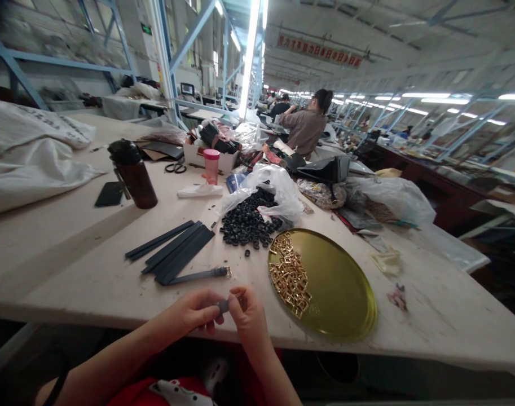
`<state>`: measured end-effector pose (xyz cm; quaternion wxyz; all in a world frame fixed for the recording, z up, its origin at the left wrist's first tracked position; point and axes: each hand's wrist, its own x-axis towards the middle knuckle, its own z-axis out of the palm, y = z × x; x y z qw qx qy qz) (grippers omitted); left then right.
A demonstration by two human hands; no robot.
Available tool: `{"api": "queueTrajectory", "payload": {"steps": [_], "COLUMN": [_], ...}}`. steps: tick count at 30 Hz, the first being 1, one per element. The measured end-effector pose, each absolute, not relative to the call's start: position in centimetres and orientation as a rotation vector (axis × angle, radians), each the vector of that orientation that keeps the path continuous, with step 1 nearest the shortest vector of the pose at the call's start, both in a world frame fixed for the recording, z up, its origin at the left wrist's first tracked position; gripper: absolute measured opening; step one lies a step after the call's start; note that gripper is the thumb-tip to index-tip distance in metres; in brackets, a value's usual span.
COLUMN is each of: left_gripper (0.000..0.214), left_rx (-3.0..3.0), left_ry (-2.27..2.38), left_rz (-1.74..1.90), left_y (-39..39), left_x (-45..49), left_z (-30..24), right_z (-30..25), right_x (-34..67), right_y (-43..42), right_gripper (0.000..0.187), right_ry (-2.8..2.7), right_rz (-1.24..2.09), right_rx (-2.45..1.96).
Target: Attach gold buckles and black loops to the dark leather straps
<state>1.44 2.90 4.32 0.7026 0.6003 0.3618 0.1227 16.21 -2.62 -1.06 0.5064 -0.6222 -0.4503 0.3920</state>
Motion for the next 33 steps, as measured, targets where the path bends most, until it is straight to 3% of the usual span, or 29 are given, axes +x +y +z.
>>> {"api": "queueTrajectory", "payload": {"steps": [8,19,29,33], "left_gripper": [0.045,0.038,0.040,0.044], "left_rx": [1.246,1.281,1.369,1.323], "left_ry": [0.835,0.779,0.722,0.743], "left_rz": [0.233,0.253,0.271,0.283], "left_y": [3.2,2.7,2.2,2.3], "left_x": [1.4,0.9,0.9,1.0], "left_z": [3.6,4.2,4.6,4.3], "right_z": [-0.9,0.0,-0.2,-0.1], "right_x": [17.0,16.8,16.7,16.3], "right_y": [-2.7,-3.1,-3.7,-3.9], "right_gripper": [0.020,0.037,0.032,0.030], "right_ry": [-1.457,-1.007,-0.728,-0.856], "right_rz": [0.842,1.351,1.639,1.498], "right_rx": [-1.640,-1.425,-1.109,-1.219]}}
